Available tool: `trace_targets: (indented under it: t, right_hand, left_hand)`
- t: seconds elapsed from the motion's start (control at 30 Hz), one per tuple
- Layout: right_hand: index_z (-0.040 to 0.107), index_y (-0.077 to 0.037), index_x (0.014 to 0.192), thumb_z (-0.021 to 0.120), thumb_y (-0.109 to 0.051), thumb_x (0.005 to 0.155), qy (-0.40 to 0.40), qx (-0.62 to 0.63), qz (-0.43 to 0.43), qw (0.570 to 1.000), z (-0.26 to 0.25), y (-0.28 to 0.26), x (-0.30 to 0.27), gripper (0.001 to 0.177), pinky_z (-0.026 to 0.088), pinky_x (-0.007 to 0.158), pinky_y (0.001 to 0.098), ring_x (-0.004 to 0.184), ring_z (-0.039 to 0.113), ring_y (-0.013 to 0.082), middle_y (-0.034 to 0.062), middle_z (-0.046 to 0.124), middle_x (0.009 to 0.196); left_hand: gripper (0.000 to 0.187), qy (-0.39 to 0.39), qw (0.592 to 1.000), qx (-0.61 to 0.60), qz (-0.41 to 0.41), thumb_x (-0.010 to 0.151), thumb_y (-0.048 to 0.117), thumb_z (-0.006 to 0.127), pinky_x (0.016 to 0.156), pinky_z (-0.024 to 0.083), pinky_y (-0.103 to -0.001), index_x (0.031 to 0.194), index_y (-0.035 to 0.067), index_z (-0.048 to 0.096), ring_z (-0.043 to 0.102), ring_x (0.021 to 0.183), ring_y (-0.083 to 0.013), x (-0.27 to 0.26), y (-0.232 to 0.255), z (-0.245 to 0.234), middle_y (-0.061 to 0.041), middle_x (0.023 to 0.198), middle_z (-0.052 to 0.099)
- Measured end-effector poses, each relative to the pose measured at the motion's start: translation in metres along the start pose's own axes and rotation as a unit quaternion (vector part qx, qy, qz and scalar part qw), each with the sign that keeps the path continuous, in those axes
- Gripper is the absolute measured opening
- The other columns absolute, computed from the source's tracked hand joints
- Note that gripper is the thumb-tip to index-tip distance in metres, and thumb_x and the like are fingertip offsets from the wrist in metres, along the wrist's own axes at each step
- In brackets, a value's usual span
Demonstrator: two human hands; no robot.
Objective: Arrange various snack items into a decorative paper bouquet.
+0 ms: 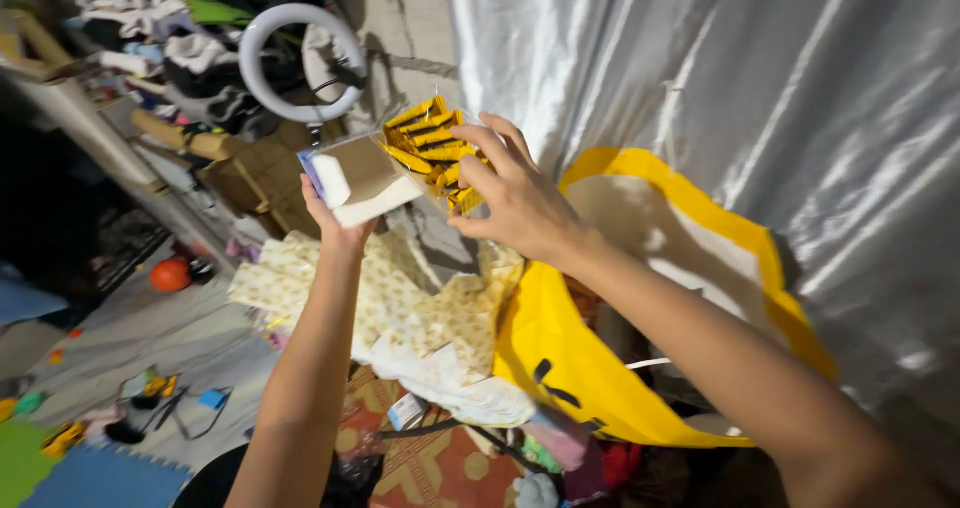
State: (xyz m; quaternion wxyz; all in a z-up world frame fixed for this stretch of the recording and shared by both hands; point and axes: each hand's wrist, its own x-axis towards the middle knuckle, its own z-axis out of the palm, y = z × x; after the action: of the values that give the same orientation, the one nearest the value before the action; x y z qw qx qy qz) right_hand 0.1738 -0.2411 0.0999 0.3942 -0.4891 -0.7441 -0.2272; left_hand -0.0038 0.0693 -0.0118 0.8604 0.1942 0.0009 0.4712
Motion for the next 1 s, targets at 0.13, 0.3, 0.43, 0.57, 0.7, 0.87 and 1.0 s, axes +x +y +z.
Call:
trace_targets:
  t: [0.13,0.3,0.43,0.57,0.7,0.87,1.0]
  right_hand:
    - [0.059,0.000,0.097,0.090,-0.026,0.074,0.007,-0.007,-0.045,0.999,0.027,-0.013,0.018,0.046,0.039,0.118,0.0516,0.145,0.034,0.0432,0.0175,0.046,0.147]
    - [0.059,0.002,0.100,0.089,-0.027,0.076,-0.021,-0.011,-0.078,0.997,0.062,-0.038,0.038,0.048,0.045,0.114,0.0495,0.146,0.033,0.0432,0.0176,0.045,0.148]
    - [0.057,0.000,0.096,0.088,-0.027,0.077,-0.032,0.008,-0.094,0.995,0.091,-0.053,0.043,0.046,0.046,0.114,0.0481,0.147,0.033,0.0425,0.0174,0.044,0.147]
    - [0.058,-0.001,0.096,0.089,-0.027,0.077,-0.034,0.056,-0.095,0.993,0.108,-0.063,0.045,0.045,0.045,0.116,0.0479,0.146,0.034,0.0417,0.0178,0.044,0.145]
    - [0.056,0.000,0.097,0.091,-0.027,0.075,-0.035,0.127,-0.051,0.990,0.118,-0.068,0.048,0.050,0.044,0.113,0.0456,0.141,0.043,0.0382,0.0176,0.045,0.145]
    - [0.054,0.000,0.097,0.092,-0.027,0.075,-0.065,0.185,0.027,0.980,0.123,-0.071,0.051,0.051,0.048,0.105,0.0408,0.133,0.052,0.0339,0.0169,0.047,0.145]
    - [0.055,0.000,0.100,0.094,-0.029,0.074,-0.042,0.199,0.041,0.978,0.135,-0.063,0.050,0.054,0.049,0.103,0.0394,0.131,0.055,0.0322,0.0162,0.050,0.140]
  left_hand:
    - [0.072,-0.023,0.999,0.044,-0.001,0.092,0.064,0.042,0.106,0.049,-0.056,0.137,0.011,0.059,0.064,0.119,-0.0368,-0.025,0.062,-0.023,-0.015,0.131,0.068]
    - [0.066,-0.106,0.981,0.157,-0.045,0.101,0.055,0.061,0.101,0.056,-0.045,0.143,0.004,0.058,0.066,0.115,-0.0317,-0.071,0.139,-0.058,-0.020,0.131,0.065]
    - [0.071,-0.011,0.957,0.215,-0.196,0.109,0.054,0.063,0.094,0.055,-0.048,0.153,-0.002,0.055,0.064,0.102,-0.0282,-0.112,0.198,-0.129,-0.021,0.131,0.065]
    - [0.078,0.130,0.788,0.491,-0.347,0.088,0.059,0.060,0.100,0.052,-0.048,0.144,0.006,0.052,0.067,0.115,-0.0336,-0.155,0.203,-0.116,-0.021,0.130,0.067]
    - [0.072,0.183,0.625,0.676,-0.345,0.087,0.041,0.062,0.107,0.042,-0.059,0.152,0.018,0.042,0.055,0.129,-0.0292,-0.158,0.212,-0.124,-0.007,0.145,0.053]
    - [0.068,0.092,0.729,0.645,-0.209,0.095,0.041,0.057,0.111,0.047,-0.050,0.150,0.003,0.046,0.055,0.131,-0.0333,-0.134,0.186,-0.116,-0.016,0.147,0.053]
    - [0.083,0.055,0.898,0.413,-0.142,0.092,0.062,0.052,0.115,0.047,-0.053,0.153,0.010,0.031,0.051,0.136,-0.0355,-0.140,0.117,-0.007,-0.017,0.151,0.046]
